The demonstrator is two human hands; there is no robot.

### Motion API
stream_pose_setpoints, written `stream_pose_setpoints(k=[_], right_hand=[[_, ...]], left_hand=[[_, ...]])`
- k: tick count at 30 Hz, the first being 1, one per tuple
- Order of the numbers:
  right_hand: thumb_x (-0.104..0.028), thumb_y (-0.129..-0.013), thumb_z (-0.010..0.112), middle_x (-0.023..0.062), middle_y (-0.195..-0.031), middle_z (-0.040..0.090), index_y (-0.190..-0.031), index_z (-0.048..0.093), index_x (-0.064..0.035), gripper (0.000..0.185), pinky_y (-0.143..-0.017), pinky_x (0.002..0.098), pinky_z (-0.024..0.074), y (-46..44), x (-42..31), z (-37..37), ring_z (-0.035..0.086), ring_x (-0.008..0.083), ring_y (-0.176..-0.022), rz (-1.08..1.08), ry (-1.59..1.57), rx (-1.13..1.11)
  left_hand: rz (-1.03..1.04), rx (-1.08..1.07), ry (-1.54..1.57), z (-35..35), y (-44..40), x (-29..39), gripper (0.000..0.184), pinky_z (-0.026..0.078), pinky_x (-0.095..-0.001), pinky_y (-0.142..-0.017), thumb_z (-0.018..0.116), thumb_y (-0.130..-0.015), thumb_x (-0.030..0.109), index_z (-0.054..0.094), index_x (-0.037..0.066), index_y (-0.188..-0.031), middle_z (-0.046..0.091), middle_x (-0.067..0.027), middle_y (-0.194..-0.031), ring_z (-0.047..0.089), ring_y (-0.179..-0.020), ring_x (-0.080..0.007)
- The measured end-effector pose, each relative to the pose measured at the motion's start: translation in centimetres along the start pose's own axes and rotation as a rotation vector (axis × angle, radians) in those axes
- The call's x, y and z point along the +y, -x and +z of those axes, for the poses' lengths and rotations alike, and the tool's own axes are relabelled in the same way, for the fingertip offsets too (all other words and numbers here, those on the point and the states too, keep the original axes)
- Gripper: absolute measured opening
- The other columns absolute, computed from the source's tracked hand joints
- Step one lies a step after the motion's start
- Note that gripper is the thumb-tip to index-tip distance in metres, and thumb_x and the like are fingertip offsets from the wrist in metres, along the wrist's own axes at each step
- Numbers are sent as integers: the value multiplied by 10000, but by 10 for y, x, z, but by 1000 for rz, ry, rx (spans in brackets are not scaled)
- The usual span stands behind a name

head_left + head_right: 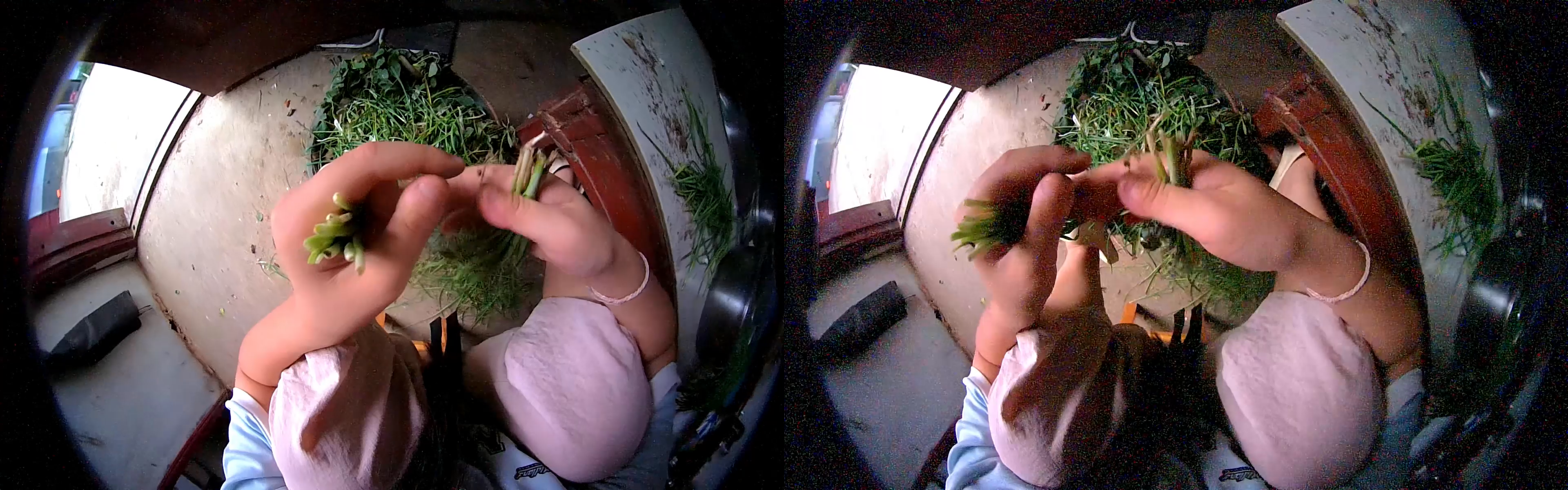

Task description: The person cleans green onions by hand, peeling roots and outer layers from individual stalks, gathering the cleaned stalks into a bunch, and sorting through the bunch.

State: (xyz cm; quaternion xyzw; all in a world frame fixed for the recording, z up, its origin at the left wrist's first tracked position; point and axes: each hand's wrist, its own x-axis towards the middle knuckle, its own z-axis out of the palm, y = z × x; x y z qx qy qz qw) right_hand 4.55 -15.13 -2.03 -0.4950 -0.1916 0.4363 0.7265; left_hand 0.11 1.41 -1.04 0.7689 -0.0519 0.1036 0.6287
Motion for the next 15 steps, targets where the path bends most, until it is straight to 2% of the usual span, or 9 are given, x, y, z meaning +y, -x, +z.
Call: stream_pose_setpoints(k=[2, 3, 6, 8, 10, 11, 12, 14, 15], right_hand=[[-200, -877, 354, 82, -1052, 515, -1109, 449, 14, 329, -886, 264, 325, -3, -1, -1, 451, 150, -1006, -62, 165, 96], [-244, -887, 317, 80, -1107, 486, -1127, 438, 5, 367, -898, 274, 307, -4, 2, -2, 423, 148, -1042, -97, 196, 83], [-287, -894, 258, 69, -1156, 455, -1148, 427, -9, 413, -912, 281, 287, -10, 11, -3, 402, 147, -1069, -111, 45, 154], [-325, -893, 213, 55, -1193, 424, -1184, 388, -21, 456, -930, 287, 255, -13, 11, -7, 365, 144, -1106, -132, 102, 117], [-324, -891, 214, 61, -1220, 392, -1211, 343, -20, 460, -943, 286, 230, -14, 10, -8, 337, 149, -1134, -117, 23, 160], [-359, -874, 245, 148, -1276, 277, -1237, 237, 35, 536, -974, 318, 225, -16, 10, -11, 278, 216, -1183, -155, 7, 73], [-359, -874, 245, 148, -1276, 277, -1237, 237, 35, 536, -974, 318, 225, -17, 10, -10, 278, 216, -1183, -149, 12, 71], [-399, -866, 230, 156, -1288, 255, -1268, 191, -10, 560, -979, 331, 212, -19, 7, -8, 252, 226, -1198, -207, -197, -51], [-399, -866, 230, 156, -1288, 255, -1268, 191, -10, 560, -979, 331, 212, -19, 6, -12, 252, 226, -1198, -201, -192, -54]], left_hand=[[-51, -26, -60, -2, 1, 0, 108, 392, -200, -607, 491, -781, 35, 539, -10, -867, 552, -66, -788, 502, -698, -104], [-69, -32, -77, -2, 2, 1, 113, 418, -212, -647, 476, -791, 42, 533, -11, -872, 567, -86, -840, 529, -750, -125], [-8, -49, 185, -1, -1, 2, 114, 398, -191, -608, 466, -799, 53, 537, -10, -863, 566, -77, -831, 514, -714, -103], [-167, -82, 24, -5, -1, 3, 126, 364, -170, -561, 456, -810, 70, 547, -4, -853, 569, -62, -813, 487, -673, -77], [-129, -54, 44, -4, -3, -4, 131, 355, -167, -553, 456, -812, 77, 552, -2, -853, 572, -58, -813, 477, -662, -68], [-88, -32, 58, -4, -3, -7, 136, 346, -163, -545, 456, -815, 84, 557, 0, -852, 575, -55, -813, 467, -650, -58], [-89, -27, 64, -5, -3, -6, 136, 346, -163, -545, 456, -815, 84, 557, 0, -852, 575, -55, -813, 467, -650, -58], [-166, -4, 132, -8, -3, -3, 148, 334, -160, -546, 458, -818, 98, 563, -2, -849, 580, -49, -813, 461, -651, -54], [-78, 28, 99, -7, -3, -10, 147, 327, -157, -523, 464, -817, 100, 566, -3, -841, 583, -45, -809, 449, -619, -46]])
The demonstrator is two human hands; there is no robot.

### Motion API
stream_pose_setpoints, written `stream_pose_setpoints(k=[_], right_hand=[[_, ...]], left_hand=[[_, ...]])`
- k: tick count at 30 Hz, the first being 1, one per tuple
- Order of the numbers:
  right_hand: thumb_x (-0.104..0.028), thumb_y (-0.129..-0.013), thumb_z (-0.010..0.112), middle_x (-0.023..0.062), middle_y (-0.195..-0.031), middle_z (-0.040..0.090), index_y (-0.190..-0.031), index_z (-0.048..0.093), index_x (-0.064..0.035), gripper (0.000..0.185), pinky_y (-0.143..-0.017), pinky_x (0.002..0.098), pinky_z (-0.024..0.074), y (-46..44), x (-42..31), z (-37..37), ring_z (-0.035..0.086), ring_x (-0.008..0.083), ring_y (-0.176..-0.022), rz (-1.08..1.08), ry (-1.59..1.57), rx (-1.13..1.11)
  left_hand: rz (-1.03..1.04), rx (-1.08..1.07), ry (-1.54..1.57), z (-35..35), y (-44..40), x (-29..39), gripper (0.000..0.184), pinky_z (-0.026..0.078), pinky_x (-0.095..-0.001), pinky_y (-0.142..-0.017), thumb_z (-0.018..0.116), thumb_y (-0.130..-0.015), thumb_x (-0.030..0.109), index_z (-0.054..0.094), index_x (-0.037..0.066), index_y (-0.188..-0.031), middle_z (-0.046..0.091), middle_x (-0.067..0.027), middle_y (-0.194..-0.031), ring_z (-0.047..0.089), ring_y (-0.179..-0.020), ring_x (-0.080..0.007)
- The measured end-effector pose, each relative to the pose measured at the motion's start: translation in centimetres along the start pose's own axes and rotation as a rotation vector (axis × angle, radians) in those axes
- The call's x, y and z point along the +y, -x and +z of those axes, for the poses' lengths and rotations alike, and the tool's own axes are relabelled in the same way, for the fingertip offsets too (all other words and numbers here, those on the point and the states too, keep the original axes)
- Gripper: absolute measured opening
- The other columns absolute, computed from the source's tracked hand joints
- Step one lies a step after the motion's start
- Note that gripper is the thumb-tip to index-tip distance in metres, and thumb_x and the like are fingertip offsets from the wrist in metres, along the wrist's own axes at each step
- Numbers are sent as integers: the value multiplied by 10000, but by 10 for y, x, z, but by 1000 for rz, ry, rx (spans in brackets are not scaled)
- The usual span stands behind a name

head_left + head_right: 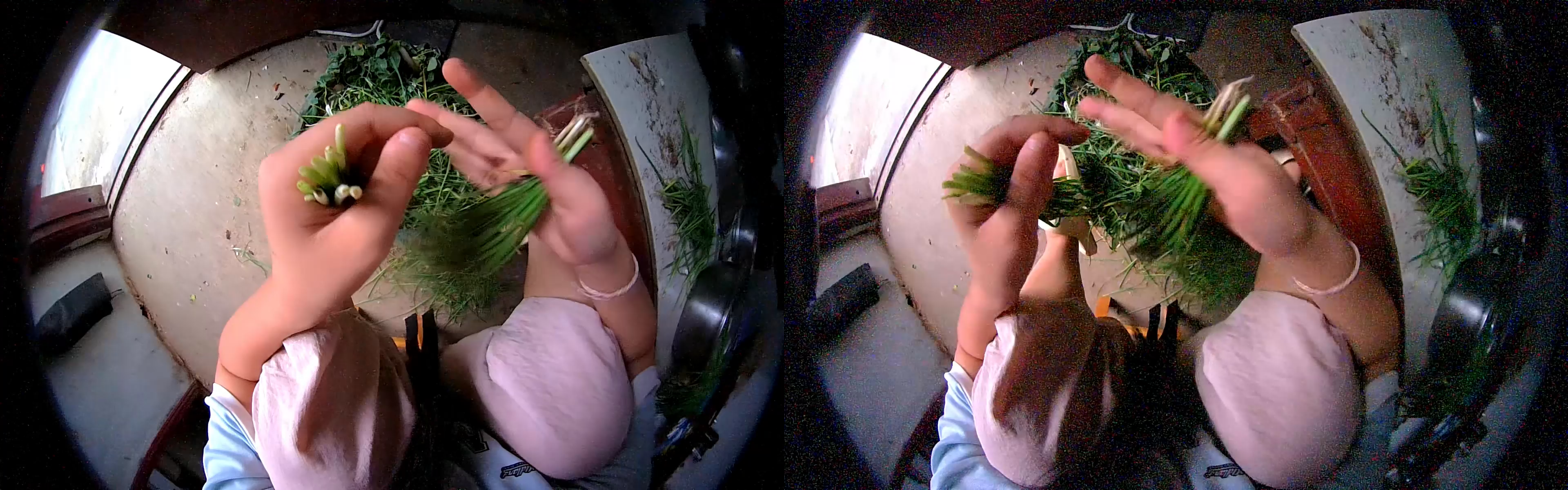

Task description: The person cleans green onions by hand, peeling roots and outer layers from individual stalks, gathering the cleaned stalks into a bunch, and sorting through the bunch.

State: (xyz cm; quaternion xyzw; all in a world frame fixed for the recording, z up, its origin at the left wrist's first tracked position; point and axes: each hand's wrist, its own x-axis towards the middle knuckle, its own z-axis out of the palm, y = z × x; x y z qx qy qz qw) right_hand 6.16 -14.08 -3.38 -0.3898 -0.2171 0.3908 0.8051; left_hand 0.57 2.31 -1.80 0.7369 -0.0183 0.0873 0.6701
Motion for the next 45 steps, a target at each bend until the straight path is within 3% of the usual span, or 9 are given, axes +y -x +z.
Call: stream_pose_setpoints(k=[3, 5, 16, 18, 21, 23, 30, 32, 45], right_hand=[[-456, -848, 220, 180, -1308, 199, -1300, 97, -79, 601, -986, 348, 177, -2, -5, -1, 225, 242, -1210, -95, 868, 63], [-494, -834, 220, 199, -1318, 152, -1309, 20, -125, 634, -989, 358, 144, -2, -3, 13, 212, 260, -1214, -61, 204, 124], [-560, -793, 273, 205, -1317, 149, -1306, 11, -97, 738, -961, 346, 225, -6, 0, 37, 277, 259, -1179, -94, 499, 28], [-551, -795, 287, 200, -1306, 187, -1297, 61, -52, 743, -955, 339, 231, -5, 0, 39, 310, 251, -1158, -101, 564, 33], [-354, -865, 320, 151, -1283, 271, -1253, 206, 28, 557, -962, 321, 227, -3, 0, 41, 292, 214, -1166, -74, 458, -21], [-519, -806, 304, 192, -1262, 285, -1260, 159, 39, 734, -944, 338, 248, -7, 3, 45, 362, 241, -1121, -26, 459, 9], [-280, -884, 308, 117, -1225, 355, -1252, 188, 42, 504, -939, 277, 248, -8, 13, 39, 342, 172, -1114, -46, 246, 32], [-435, -811, 396, 172, -1219, 349, -1267, 118, 39, 713, -936, 315, 257, -12, 5, 39, 342, 219, -1133, 31, 359, 8], [-426, -813, 394, 171, -1199, 362, -1293, 47, -16, 720, -935, 326, 228, -10, 10, 39, 338, 220, -1126, -48, 527, -41]], left_hand=[[5, 53, 18, -3, -2, 1, 139, 321, -156, -502, 466, -814, 94, 568, 1, -833, 584, -40, -799, 445, -601, -43], [-196, 60, 77, -5, 0, 19, 134, 336, -157, -516, 469, -810, 88, 567, 1, -834, 584, -42, -802, 461, -618, -48], [143, -188, -1, 4, 4, 20, 110, 379, -206, -588, 622, -641, 7, 579, -17, -739, 566, -45, -718, 505, -662, -106], [-151, -178, 130, 1, 7, 26, 91, 372, -184, -563, 612, -666, 9, 567, -9, -743, 551, -13, -690, 479, -631, -69], [-79, -122, 129, 2, 8, 15, 64, 370, -206, -468, 607, -677, 51, 555, 15, -687, 509, -18, -553, 457, -512, -61], [-75, -140, 131, -4, 7, 16, 57, 357, -199, -463, 591, -688, 42, 542, 13, -685, 497, -9, -551, 439, -516, -48], [-229, -179, 276, -4, 5, 13, 45, 353, -175, -495, 559, -718, 41, 550, -3, -714, 523, 5, -617, 449, -556, -42], [-246, -153, 323, -4, 4, 13, 59, 351, -170, -498, 552, -729, 52, 553, -6, -722, 527, 9, -631, 448, -558, -38], [-668, -233, 597, -11, 4, 14, 92, 261, -143, -414, 591, -719, 148, 534, 83, -749, 498, 60, -652, 377, -502, 1]])
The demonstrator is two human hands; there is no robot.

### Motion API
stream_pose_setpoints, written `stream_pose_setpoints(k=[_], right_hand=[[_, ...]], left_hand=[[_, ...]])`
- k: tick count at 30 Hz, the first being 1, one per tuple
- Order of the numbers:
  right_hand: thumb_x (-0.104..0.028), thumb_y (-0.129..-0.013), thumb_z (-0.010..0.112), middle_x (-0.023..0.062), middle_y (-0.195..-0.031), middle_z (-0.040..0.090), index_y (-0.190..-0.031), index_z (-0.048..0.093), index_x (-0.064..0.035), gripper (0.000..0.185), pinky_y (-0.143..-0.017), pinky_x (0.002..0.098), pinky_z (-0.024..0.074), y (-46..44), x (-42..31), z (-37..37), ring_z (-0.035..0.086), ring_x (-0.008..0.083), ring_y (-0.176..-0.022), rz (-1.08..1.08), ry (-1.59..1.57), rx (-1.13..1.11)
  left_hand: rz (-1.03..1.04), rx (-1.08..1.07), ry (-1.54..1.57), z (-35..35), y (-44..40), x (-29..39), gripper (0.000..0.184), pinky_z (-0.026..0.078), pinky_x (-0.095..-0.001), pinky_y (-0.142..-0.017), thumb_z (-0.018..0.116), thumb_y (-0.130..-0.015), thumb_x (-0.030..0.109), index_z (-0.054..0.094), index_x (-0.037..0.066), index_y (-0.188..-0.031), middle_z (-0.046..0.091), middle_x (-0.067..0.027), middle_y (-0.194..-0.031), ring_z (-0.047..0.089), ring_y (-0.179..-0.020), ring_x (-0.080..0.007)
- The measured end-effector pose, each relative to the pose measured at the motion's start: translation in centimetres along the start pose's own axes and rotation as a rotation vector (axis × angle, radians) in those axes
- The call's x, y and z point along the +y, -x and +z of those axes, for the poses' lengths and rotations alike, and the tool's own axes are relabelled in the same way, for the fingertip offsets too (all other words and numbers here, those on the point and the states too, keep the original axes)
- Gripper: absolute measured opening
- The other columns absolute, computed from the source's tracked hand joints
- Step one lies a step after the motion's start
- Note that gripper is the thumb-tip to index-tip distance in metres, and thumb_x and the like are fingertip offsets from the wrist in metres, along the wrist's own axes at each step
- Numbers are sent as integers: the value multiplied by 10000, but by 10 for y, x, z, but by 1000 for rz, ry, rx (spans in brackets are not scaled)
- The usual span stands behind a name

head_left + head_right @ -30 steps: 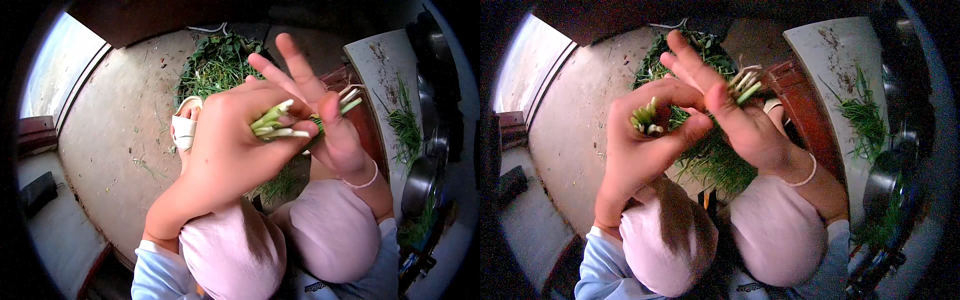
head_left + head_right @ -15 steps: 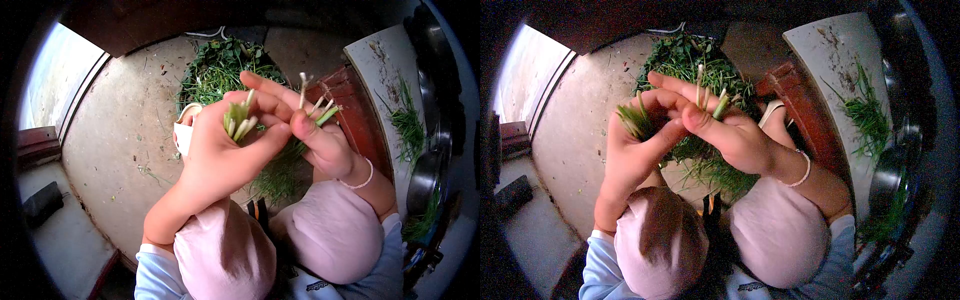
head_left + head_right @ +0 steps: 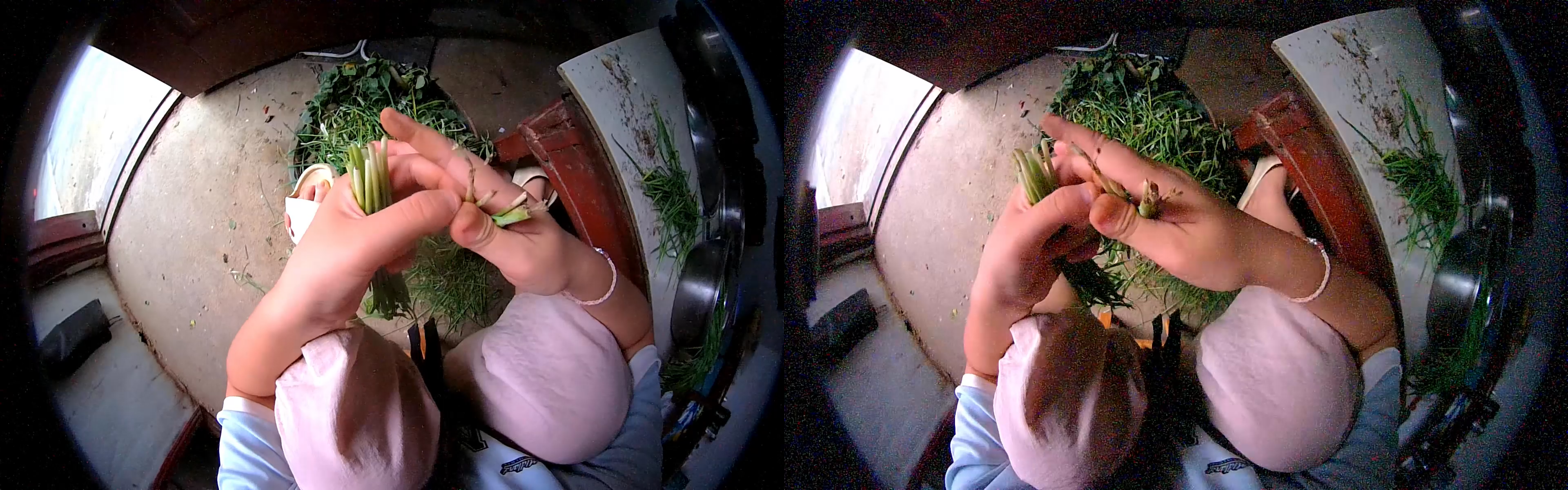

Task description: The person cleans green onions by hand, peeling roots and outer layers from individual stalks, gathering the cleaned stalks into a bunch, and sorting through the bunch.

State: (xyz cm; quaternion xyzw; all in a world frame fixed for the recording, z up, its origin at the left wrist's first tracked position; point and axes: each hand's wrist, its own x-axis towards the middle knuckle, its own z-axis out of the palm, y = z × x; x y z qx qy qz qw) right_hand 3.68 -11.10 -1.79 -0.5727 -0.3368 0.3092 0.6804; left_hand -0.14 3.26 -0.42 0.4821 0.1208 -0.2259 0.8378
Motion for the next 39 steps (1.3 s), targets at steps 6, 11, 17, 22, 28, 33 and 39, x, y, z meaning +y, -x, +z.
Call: stream_pose_setpoints(k=[6, 11, 17, 22, 28, 33, 39], right_hand=[[-209, -840, 418, 119, -1321, 208, -1288, 115, -19, 573, -942, 332, 246, 5, -4, -2, 299, 215, -1162, -95, 181, 9], [-164, -842, 409, 89, -1349, 138, -1285, 140, -29, 536, -883, 301, 338, 6, -8, 0, 319, 196, -1145, -116, 353, -13], [-201, -876, 342, 103, -1145, 451, -1193, 333, 24, 389, -866, 283, 345, 10, -21, 10, 457, 171, -998, -4, 46, 170], [-243, -879, 277, 80, -847, 567, -844, 528, -4, 348, -759, 249, 373, 15, -27, -2, 510, 133, -781, 116, -51, 395], [-274, -869, 356, -33, -558, 339, -792, 474, -52, 264, -402, 176, 243, 25, -33, -3, 256, 28, -434, 153, -215, 649], [-227, -850, 395, -31, -589, 387, -837, 494, -25, 225, -379, 156, 164, 34, -51, 1, 249, 2, -440, 107, 16, 497], [-317, -808, 345, 25, -702, 470, -1002, 474, 31, 418, -376, 146, 202, 44, -42, -19, 233, 18, -389, 59, -472, 275]], left_hand=[[9, -18, -6, 5, 6, 1, 95, 270, -142, -418, 583, -725, 152, 518, 92, -759, 484, 62, -642, 385, -503, 5], [254, 92, -51, 13, 8, -6, 71, 327, -160, -426, 540, -754, 99, 529, 29, -755, 478, 21, -616, 433, -507, -32], [436, 227, 45, 19, 19, -3, 105, 285, -147, -399, 483, -807, 132, 512, 33, -783, 488, 19, -593, 358, -445, -10], [518, 263, -6, 20, 31, 7, 172, 225, -146, -360, 408, -843, 221, 435, 73, -927, 464, -5, -648, 294, -394, -19], [494, 119, -147, 16, 41, 2, 144, 297, -150, -445, 467, -834, 174, 502, 34, -832, 516, 2, -633, 394, -486, -20], [499, 56, -168, 24, 42, -2, 147, 308, -145, -472, 482, -828, 180, 514, 37, -828, 513, 12, -642, 418, -541, -20], [368, 121, -86, 29, 41, -4, 181, 280, -141, -438, 451, -836, 202, 536, 45, -870, 488, 31, -631, 380, -502, -14]])
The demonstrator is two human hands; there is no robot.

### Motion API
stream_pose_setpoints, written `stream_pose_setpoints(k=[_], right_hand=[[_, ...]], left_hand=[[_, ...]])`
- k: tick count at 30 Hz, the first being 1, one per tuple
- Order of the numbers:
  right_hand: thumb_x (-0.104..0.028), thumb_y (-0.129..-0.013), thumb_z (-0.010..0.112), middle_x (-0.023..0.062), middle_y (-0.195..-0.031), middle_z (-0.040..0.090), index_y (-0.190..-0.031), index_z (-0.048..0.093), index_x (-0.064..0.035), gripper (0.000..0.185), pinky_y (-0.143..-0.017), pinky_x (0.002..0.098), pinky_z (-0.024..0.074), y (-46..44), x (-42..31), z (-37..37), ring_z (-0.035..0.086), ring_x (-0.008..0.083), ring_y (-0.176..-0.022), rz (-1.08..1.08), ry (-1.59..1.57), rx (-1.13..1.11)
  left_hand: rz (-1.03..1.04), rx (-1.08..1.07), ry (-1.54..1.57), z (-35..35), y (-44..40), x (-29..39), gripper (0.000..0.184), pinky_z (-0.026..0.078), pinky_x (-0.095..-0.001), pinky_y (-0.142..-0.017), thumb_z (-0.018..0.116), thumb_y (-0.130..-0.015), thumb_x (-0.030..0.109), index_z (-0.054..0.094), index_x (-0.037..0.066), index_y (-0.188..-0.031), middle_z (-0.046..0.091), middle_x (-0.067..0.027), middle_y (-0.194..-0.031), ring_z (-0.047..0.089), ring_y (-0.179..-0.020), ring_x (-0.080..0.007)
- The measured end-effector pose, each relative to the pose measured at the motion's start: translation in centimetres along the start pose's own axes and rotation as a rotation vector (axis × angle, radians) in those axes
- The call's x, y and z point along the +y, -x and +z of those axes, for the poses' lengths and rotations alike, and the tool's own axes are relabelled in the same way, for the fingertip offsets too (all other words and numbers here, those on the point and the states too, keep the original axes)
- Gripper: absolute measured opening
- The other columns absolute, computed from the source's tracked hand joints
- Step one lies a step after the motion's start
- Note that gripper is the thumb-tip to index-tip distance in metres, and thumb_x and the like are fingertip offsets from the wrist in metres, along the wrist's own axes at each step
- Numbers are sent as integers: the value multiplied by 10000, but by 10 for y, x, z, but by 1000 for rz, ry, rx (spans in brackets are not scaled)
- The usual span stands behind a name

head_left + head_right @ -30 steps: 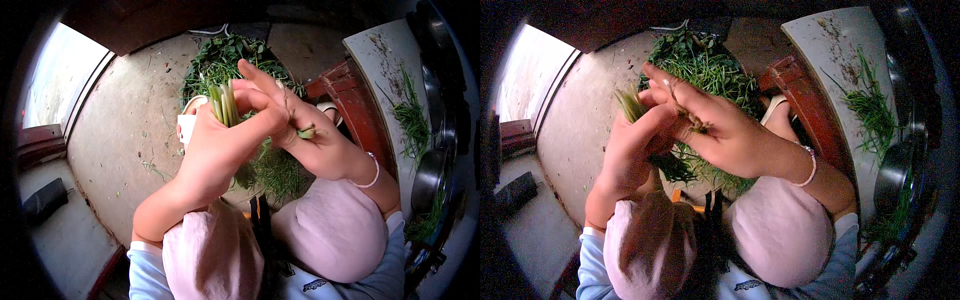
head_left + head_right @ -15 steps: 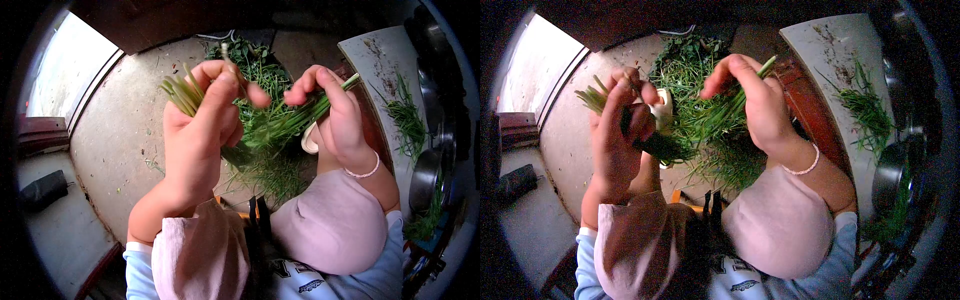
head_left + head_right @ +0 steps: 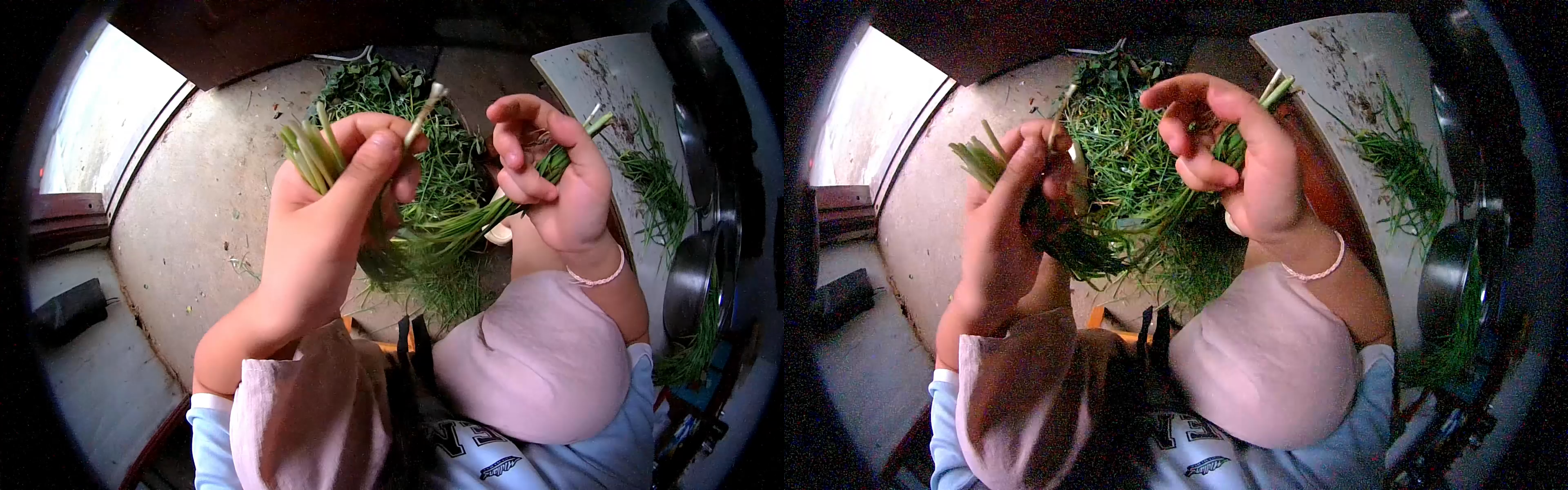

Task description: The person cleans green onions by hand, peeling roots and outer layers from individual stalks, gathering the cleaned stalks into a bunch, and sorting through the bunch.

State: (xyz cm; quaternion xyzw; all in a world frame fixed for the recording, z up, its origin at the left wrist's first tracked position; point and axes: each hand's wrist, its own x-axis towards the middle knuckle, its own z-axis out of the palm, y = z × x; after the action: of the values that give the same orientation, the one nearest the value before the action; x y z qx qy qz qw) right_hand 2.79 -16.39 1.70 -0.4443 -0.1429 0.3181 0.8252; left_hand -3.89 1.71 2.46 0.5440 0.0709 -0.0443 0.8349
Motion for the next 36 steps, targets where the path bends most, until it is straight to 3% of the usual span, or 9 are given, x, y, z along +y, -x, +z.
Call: stream_pose_setpoints(k=[8, 13, 16, 19, 21, 23, 27, 30, 36], right_hand=[[-342, -793, 351, 46, -885, 475, -1185, 317, 21, 536, -398, 162, 240, 3, 1, -5, 293, 33, -412, 17, -68, -83], [-331, -778, 379, 58, -931, 457, -1199, 294, 16, 553, -403, 156, 259, 4, 3, -5, 307, 41, -427, 44, -166, -159], [-248, -769, 424, 49, -912, 444, -1195, 296, 18, 518, -391, 158, 250, 6, 3, -3, 302, 35, -427, 23, -157, -119], [-165, -773, 448, 19, -851, 437, -1145, 352, 22, 427, -372, 157, 225, 9, 1, 0, 284, 24, -418, -66, -110, 5], [-127, -789, 448, -14, -744, 431, -1077, 412, 14, 323, -357, 159, 203, 11, -3, 3, 272, 13, -408, 37, -24, 134], [-153, -801, 463, -35, -645, 421, -988, 475, -1, 242, -351, 158, 183, 15, 2, 5, 259, 1, -405, 13, 105, 214], [-131, -734, 584, 1, -743, 556, -820, 554, -8, 154, -552, 175, 396, 18, 6, 16, 501, 54, -651, -253, 701, 69], [-125, -709, 620, -14, -702, 552, -816, 561, -7, 170, -555, 187, 394, 19, 6, 23, 497, 58, -648, -83, 602, 48], [-131, -688, 653, 1, -654, 564, -741, 587, -20, 140, -505, 178, 375, 15, 7, 25, 480, 31, -582, -134, 840, 21]], left_hand=[[-74, 70, -54, 1, -2, -4, 172, 232, -136, -418, 413, -795, 125, 545, 41, -865, 466, 44, -632, 334, -475, 5], [-80, 15, -80, 2, -1, -3, 164, 239, -138, -417, 421, -795, 126, 542, 36, -860, 459, 41, -624, 340, -479, 2], [-78, -8, -120, 5, -1, -6, 154, 249, -142, -422, 429, -796, 122, 544, 33, -849, 451, 42, -613, 345, -482, -2], [-85, -51, -142, 7, 0, -11, 144, 274, -149, -436, 442, -803, 113, 546, 18, -831, 475, 29, -620, 384, -503, -14], [-19, -132, -119, 9, 0, -17, 132, 335, -160, -470, 449, -806, 87, 540, -5, -831, 520, 0, -656, 455, -554, -40], [-1, -175, -95, 10, 2, -13, 123, 390, -181, -519, 473, -807, 77, 529, -25, -845, 558, -34, -704, 505, -595, -70], [-78, -138, -127, 12, 5, -7, 203, 281, -170, -434, 525, -787, 221, 501, 39, -874, 502, -10, -650, 425, -495, -56], [-199, -114, 46, 13, 6, -6, 275, 226, -176, -403, 536, -772, 279, 481, 47, -908, 407, 49, -588, 292, -443, -28], [-218, -135, 135, 8, 3, -8, 332, 241, -175, -402, 560, -748, 292, 461, 41, -943, 424, 38, -632, 322, -466, -24]])
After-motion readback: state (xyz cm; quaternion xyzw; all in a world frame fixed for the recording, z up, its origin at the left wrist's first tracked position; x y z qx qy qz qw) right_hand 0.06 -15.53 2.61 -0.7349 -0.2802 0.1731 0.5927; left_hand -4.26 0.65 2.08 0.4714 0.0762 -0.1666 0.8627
